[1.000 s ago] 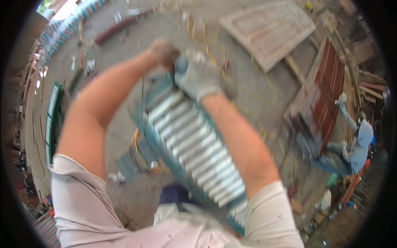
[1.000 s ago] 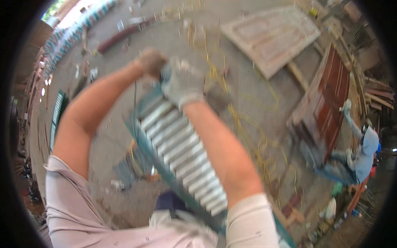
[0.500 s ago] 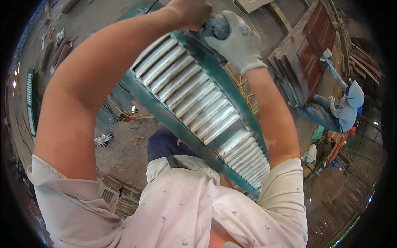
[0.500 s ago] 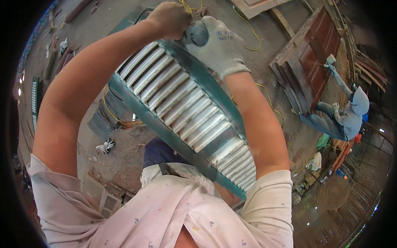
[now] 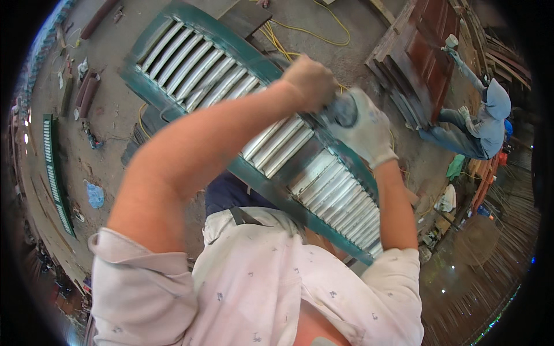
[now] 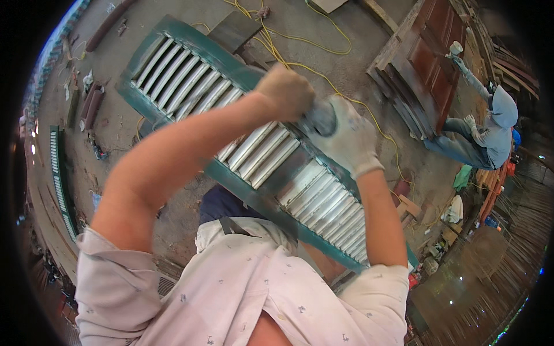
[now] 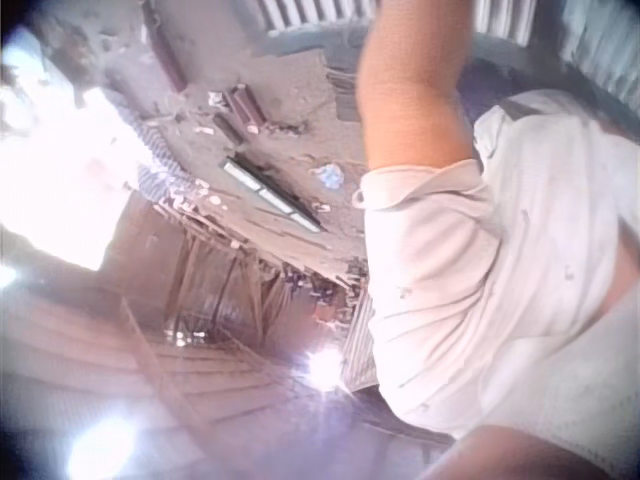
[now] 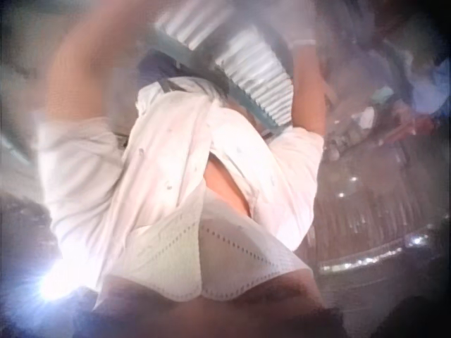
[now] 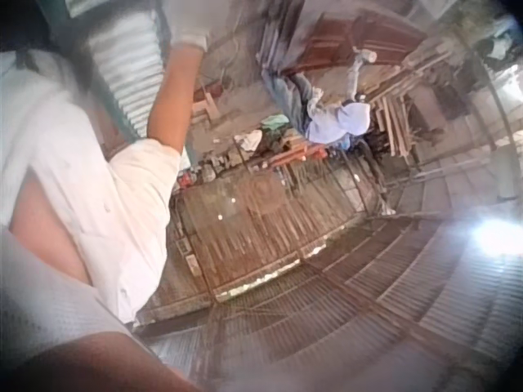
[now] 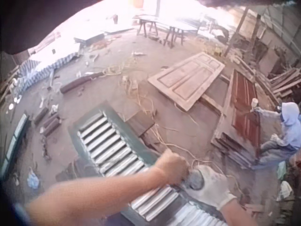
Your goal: The person uses an electric sander to smooth the surface of a long green wooden slatted panel. They move the sander back and forth along the slats, repositioning the panel as needed to reach different sections.
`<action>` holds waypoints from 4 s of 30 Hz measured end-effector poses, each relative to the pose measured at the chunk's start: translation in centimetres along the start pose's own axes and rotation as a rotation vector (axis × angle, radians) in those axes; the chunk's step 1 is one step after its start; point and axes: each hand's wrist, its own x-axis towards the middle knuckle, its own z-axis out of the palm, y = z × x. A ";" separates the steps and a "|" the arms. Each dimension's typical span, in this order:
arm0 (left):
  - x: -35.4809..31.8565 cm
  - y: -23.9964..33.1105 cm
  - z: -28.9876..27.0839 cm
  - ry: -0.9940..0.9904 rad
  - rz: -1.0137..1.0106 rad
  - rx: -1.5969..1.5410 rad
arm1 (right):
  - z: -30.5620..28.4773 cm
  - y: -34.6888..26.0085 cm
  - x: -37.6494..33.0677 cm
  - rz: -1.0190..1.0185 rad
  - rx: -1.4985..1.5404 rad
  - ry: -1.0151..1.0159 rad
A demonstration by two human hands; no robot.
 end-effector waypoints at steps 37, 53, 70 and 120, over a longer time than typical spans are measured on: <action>-8.4 -40.6 -3.5 -0.029 -0.291 0.363 | 4.7 -27.4 32.5 -0.130 -0.004 0.181; -9.7 -37.2 -3.0 0.004 -0.388 0.296 | 3.0 -26.6 29.6 -0.232 0.055 0.177; -1.9 -12.4 -0.9 0.065 -0.184 0.194 | 2.3 -8.0 10.4 -0.062 -0.021 0.196; -10.4 -39.6 -3.4 0.127 -0.509 0.170 | 4.1 -25.6 36.3 -0.373 -0.067 0.182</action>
